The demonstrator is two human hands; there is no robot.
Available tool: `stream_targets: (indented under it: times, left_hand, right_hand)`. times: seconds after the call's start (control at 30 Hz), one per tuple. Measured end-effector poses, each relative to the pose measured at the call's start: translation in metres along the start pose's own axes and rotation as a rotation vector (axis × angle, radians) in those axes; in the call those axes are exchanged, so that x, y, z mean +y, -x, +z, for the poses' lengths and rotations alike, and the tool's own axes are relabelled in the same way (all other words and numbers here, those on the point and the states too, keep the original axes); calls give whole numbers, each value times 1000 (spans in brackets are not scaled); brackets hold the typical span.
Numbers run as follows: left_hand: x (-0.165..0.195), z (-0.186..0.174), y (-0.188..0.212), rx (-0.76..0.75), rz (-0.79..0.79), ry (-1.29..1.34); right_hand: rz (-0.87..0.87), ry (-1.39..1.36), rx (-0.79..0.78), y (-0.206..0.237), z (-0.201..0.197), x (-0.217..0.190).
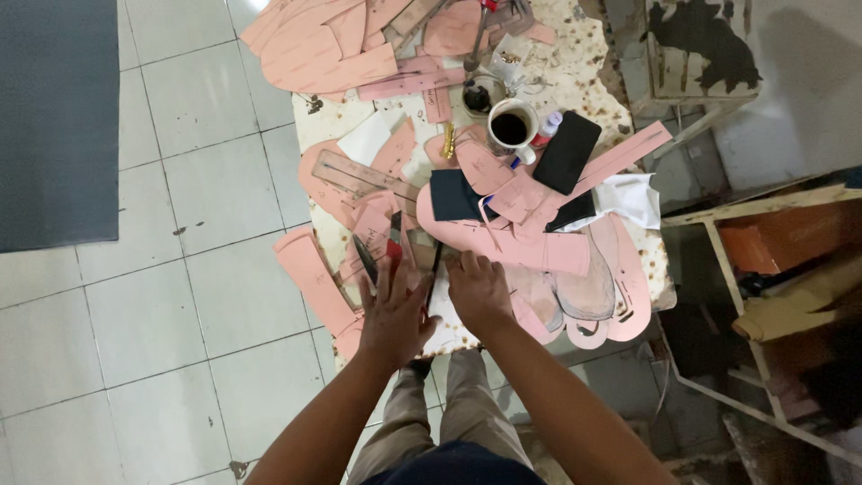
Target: The person places pink paper sandal-sole templates on a black sheet material and traces around them with a pointed stylus, marking outlines for sandal soles. They reposition the templates, smooth them flat by hand, briefly pick up scissors, and continue tracing additional outlines across the sheet.
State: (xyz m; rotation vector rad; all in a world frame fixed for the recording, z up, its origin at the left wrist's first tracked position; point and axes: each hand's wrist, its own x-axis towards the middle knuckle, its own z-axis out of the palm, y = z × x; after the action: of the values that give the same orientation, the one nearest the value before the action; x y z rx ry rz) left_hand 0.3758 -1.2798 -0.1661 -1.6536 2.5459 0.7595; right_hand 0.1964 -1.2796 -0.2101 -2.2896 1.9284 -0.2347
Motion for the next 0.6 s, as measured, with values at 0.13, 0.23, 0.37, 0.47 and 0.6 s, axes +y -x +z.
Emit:
stream_targets:
  times: [0.13,0.23,0.37,0.47,0.6]
  left_hand:
    - [-7,-2,17,-6,-4,39]
    - [-10,1,19,28,-18,15]
    - [-14,4,20,28,-99,41]
    - [-16,4,21,37,-102,70]
    - [-16,5,21,14,-119,87]
  right_hand:
    - [-21,-171,9,8,3,7]
    - [-78,-164,51,10,2,11]
    - [-201,-101,49,7,-2,15]
    - [-268,-28,-51,5,-2,20]
    - [-261,-36,-62,6,3,26]
